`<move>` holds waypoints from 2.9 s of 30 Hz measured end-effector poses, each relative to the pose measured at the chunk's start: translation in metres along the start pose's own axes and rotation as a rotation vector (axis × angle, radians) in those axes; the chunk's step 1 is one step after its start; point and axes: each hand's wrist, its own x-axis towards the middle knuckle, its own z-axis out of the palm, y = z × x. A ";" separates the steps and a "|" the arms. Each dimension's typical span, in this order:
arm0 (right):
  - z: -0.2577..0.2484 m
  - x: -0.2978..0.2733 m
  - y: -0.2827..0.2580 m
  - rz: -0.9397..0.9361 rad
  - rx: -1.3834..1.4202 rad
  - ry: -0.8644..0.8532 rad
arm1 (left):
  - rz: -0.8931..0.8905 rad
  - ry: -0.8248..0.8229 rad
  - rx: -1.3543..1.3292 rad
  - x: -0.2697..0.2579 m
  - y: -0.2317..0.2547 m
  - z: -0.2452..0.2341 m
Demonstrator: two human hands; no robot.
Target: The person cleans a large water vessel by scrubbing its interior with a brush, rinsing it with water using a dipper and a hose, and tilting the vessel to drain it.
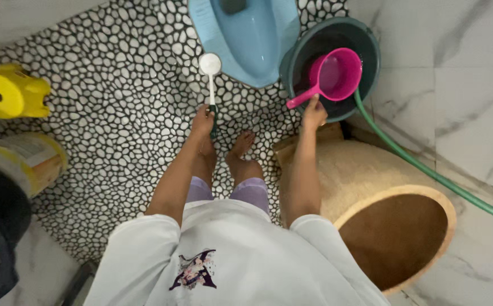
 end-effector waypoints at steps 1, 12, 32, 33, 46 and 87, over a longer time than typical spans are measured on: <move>0.006 0.014 -0.001 -0.003 0.000 0.003 | -0.058 0.020 0.002 0.019 -0.010 0.007; 0.055 0.085 0.048 0.580 0.827 -0.504 | -0.191 -0.046 -0.086 0.094 -0.060 0.084; 0.093 0.145 0.073 0.439 1.751 -0.324 | -0.030 -0.072 -0.536 0.083 0.059 0.113; 0.075 0.138 0.079 0.405 1.682 -0.263 | -0.103 -0.093 -0.486 0.075 0.063 0.112; 0.042 0.062 0.031 -0.412 -0.467 -0.393 | -0.057 -0.189 -0.584 0.010 0.098 0.092; -0.429 -0.322 0.181 0.295 0.913 -0.092 | 0.222 -0.586 -0.427 -0.400 0.212 0.037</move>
